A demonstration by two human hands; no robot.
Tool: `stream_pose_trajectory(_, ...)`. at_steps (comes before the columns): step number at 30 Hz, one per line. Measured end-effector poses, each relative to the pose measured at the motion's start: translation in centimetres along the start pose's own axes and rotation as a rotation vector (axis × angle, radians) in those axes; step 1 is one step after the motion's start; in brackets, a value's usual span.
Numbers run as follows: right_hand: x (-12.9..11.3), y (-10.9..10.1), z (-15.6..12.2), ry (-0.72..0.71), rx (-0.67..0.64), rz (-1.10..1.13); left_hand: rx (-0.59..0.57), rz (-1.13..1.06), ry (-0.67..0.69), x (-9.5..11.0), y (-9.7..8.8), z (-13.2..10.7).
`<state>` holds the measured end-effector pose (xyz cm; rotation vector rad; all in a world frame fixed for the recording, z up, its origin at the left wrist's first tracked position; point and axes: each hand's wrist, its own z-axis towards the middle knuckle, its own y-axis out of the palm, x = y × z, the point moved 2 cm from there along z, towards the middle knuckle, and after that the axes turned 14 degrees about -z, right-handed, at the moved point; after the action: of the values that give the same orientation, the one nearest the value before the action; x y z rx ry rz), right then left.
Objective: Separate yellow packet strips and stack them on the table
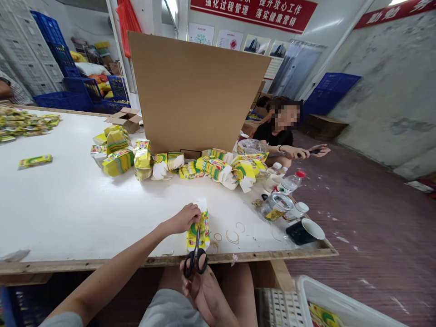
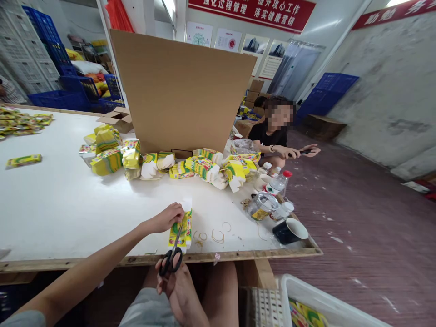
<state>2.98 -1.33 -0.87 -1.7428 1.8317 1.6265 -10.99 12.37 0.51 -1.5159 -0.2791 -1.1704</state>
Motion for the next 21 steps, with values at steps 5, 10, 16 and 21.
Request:
stream_pose_trajectory(5, 0.5, -0.3, 0.9, -0.039, 0.035, 0.064, 0.029, -0.049, -0.007, 0.1, 0.0, 0.0)
stream_pose_trajectory(10, 0.3, -0.1, 0.8, -0.034, 0.065, 0.049, 0.089, -0.121, -0.032, 0.2, -0.6, -0.1)
stream_pose_trajectory(16, -2.5, -0.4, 0.5, -0.277, 0.145, -0.509, 0.121, -0.146, -0.097, -0.8, -0.4, -0.2)
stream_pose_trajectory(21, -5.6, -1.5, 1.6, -0.585, 0.414, -1.256, 0.159, -0.080, -0.201, -3.1, -0.6, 0.7)
